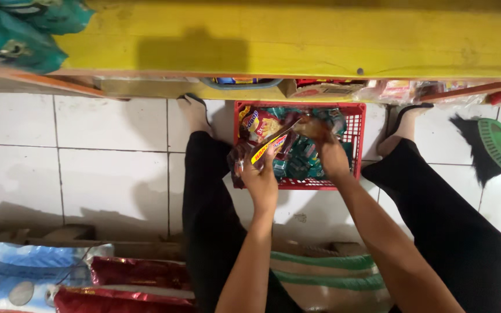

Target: The person organizes small packets and larger bags of food items on grocery store shelves, moving packets from a red basket onto a shelf and picking up a larger seasoning packet from the floor to place it on a higher shelf.

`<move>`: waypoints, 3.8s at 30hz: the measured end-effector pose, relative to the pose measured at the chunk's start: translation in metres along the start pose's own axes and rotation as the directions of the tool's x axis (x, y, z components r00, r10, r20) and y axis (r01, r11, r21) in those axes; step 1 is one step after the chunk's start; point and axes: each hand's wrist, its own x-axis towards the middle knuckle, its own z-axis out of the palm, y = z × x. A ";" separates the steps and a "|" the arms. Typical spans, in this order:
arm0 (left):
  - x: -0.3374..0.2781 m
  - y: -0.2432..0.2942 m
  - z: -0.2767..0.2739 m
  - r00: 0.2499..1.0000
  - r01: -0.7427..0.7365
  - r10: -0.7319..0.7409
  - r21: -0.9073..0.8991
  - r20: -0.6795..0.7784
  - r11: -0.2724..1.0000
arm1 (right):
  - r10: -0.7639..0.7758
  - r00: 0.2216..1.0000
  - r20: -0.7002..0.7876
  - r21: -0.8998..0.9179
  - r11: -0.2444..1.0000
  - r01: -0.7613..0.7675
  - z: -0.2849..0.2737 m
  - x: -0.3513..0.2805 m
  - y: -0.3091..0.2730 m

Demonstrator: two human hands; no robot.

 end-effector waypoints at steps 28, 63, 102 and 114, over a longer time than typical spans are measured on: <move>-0.001 -0.041 -0.011 0.921 0.002 -0.091 0.230 0.379 0.973 | 0.771 0.474 0.425 0.887 -0.251 -0.388 0.042 -0.099 0.023; -0.216 0.264 -0.098 0.776 -0.340 0.393 -0.197 0.493 0.920 | 0.054 0.890 -0.453 0.575 0.781 0.245 -0.510 -0.281 -0.271; -0.287 0.253 -0.040 0.767 -0.325 0.324 -0.101 0.554 0.940 | 0.389 0.867 -0.313 0.947 0.194 0.255 -0.492 -0.277 -0.235; -0.337 0.313 -0.058 0.770 -0.595 0.563 0.020 0.301 0.803 | 0.235 0.964 -0.125 0.982 0.165 0.087 -0.483 -0.269 -0.198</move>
